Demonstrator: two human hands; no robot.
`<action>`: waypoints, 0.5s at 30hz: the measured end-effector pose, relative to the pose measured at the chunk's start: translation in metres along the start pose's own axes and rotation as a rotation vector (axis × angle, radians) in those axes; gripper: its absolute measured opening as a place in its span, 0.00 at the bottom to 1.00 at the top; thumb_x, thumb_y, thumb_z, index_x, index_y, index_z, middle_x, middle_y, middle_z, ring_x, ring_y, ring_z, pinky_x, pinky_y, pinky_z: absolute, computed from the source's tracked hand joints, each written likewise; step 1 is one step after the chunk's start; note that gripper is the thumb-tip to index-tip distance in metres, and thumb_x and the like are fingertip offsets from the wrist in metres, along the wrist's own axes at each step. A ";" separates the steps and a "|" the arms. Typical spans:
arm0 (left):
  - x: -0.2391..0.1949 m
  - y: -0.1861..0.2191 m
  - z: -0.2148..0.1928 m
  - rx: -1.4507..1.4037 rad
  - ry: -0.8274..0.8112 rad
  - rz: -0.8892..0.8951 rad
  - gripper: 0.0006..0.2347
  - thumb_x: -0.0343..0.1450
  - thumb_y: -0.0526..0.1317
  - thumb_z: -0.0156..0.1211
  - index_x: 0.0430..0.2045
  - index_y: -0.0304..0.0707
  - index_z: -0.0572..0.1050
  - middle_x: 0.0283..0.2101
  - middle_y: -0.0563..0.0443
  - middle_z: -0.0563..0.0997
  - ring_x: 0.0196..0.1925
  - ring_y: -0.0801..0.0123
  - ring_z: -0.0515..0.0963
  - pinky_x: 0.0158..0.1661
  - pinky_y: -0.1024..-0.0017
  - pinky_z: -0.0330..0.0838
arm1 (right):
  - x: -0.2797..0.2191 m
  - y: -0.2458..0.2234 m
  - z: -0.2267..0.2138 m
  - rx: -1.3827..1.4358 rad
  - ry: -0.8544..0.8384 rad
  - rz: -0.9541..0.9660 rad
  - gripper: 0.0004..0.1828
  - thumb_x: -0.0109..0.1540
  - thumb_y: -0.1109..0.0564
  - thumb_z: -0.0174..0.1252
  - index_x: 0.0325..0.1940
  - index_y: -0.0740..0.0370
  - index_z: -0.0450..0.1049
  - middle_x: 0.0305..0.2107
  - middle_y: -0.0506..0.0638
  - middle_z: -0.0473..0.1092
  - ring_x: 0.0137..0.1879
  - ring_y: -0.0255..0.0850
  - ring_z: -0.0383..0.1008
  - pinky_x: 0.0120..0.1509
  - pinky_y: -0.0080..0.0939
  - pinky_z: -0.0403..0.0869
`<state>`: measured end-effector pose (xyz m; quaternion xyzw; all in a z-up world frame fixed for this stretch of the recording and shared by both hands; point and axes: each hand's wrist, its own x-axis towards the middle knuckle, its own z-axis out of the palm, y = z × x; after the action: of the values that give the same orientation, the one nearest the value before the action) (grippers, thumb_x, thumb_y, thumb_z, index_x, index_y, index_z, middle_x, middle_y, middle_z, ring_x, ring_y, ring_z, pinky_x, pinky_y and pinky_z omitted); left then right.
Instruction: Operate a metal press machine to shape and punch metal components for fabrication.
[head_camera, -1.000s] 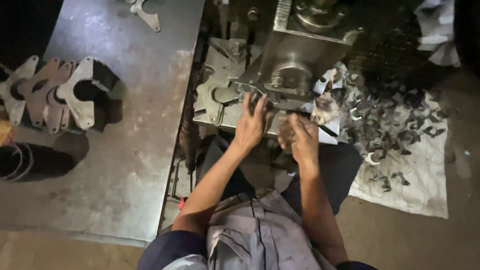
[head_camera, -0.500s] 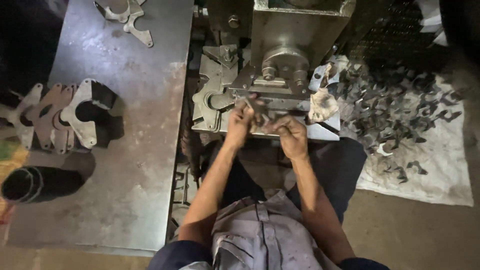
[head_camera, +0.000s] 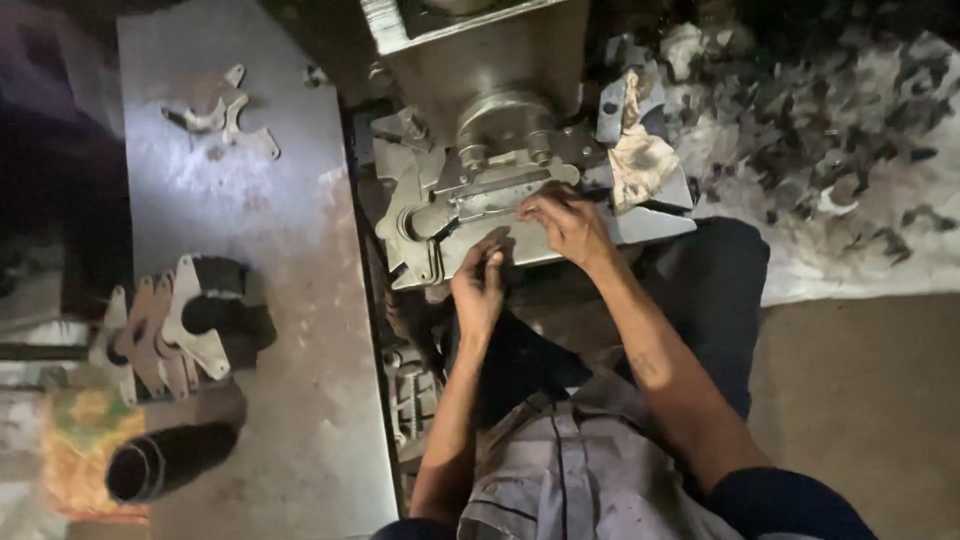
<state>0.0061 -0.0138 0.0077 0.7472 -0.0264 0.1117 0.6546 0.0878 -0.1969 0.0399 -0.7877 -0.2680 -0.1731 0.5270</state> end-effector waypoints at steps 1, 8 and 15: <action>-0.002 0.000 -0.004 -0.013 0.035 -0.077 0.10 0.77 0.31 0.55 0.51 0.27 0.76 0.45 0.48 0.84 0.47 0.73 0.80 0.50 0.74 0.74 | -0.002 0.002 0.000 0.008 0.004 -0.028 0.16 0.59 0.74 0.53 0.47 0.63 0.76 0.39 0.55 0.77 0.48 0.49 0.80 0.50 0.44 0.79; 0.019 0.049 -0.052 0.760 0.466 0.178 0.08 0.74 0.34 0.59 0.40 0.25 0.76 0.39 0.32 0.81 0.39 0.48 0.82 0.42 0.60 0.77 | 0.000 0.008 0.000 -0.004 -0.007 -0.119 0.15 0.58 0.74 0.56 0.45 0.62 0.76 0.39 0.54 0.76 0.48 0.50 0.78 0.51 0.47 0.78; 0.076 -0.060 -0.137 0.999 0.447 -0.312 0.16 0.77 0.47 0.57 0.33 0.29 0.77 0.36 0.27 0.81 0.40 0.33 0.80 0.41 0.46 0.73 | -0.011 0.021 0.006 -0.033 -0.004 0.004 0.15 0.62 0.68 0.60 0.53 0.61 0.75 0.43 0.55 0.77 0.51 0.52 0.78 0.53 0.48 0.78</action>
<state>0.0737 0.1375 -0.0189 0.9193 0.2796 0.1678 0.2202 0.0913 -0.2000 0.0159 -0.7973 -0.2646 -0.1750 0.5135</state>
